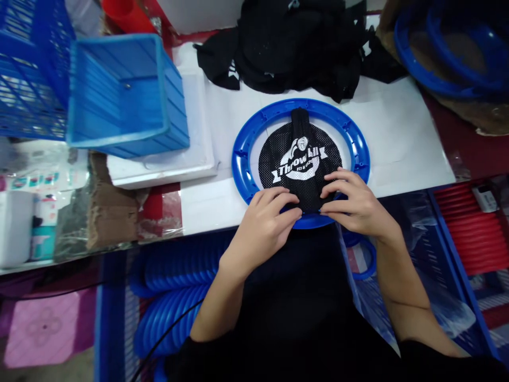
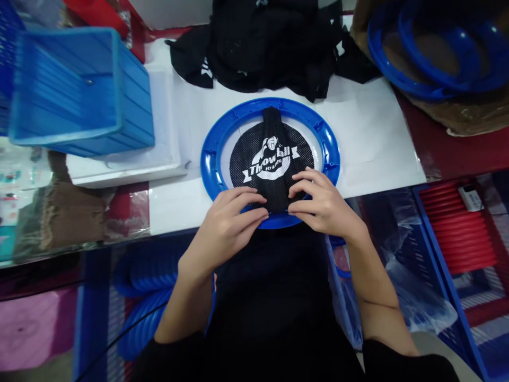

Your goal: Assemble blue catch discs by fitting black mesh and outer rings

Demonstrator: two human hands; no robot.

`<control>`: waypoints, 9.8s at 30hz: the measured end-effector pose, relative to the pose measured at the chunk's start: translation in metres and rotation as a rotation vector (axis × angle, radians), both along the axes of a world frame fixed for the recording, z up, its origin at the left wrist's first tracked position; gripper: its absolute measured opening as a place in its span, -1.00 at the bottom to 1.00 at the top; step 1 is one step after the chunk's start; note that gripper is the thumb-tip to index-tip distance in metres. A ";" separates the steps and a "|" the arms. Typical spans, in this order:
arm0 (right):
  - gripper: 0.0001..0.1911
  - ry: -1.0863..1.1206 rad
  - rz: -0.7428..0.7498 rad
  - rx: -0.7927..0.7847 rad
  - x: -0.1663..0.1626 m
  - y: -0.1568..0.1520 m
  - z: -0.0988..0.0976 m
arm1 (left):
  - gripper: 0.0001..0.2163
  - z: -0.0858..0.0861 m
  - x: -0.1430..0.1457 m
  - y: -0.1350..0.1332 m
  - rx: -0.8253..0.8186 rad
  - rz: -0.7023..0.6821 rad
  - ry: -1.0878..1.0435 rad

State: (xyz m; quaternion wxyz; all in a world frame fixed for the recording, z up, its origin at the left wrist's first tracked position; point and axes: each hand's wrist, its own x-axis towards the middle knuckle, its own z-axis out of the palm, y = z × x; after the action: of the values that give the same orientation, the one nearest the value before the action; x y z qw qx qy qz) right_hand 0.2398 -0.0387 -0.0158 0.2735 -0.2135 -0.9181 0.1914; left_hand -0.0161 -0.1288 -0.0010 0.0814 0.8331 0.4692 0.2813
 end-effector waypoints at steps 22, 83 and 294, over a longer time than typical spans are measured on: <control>-0.84 -0.034 0.015 0.036 -0.045 0.068 0.026 | -0.80 -0.005 0.002 0.059 -0.208 0.731 -0.025; -0.80 -0.116 0.271 -0.298 -0.094 0.135 0.020 | -0.92 -0.022 -0.036 0.086 -0.124 0.411 -0.478; -0.54 -0.237 -0.377 -0.186 -0.022 0.122 0.013 | -0.76 0.013 -0.051 0.159 -0.330 -0.060 0.188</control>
State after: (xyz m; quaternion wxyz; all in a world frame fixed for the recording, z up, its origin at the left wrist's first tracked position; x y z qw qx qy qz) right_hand 0.2181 0.0835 -0.0029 0.1737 -0.4265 -0.8662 0.1942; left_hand -0.0669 0.0303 0.0124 0.1811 0.8448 0.4892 0.1190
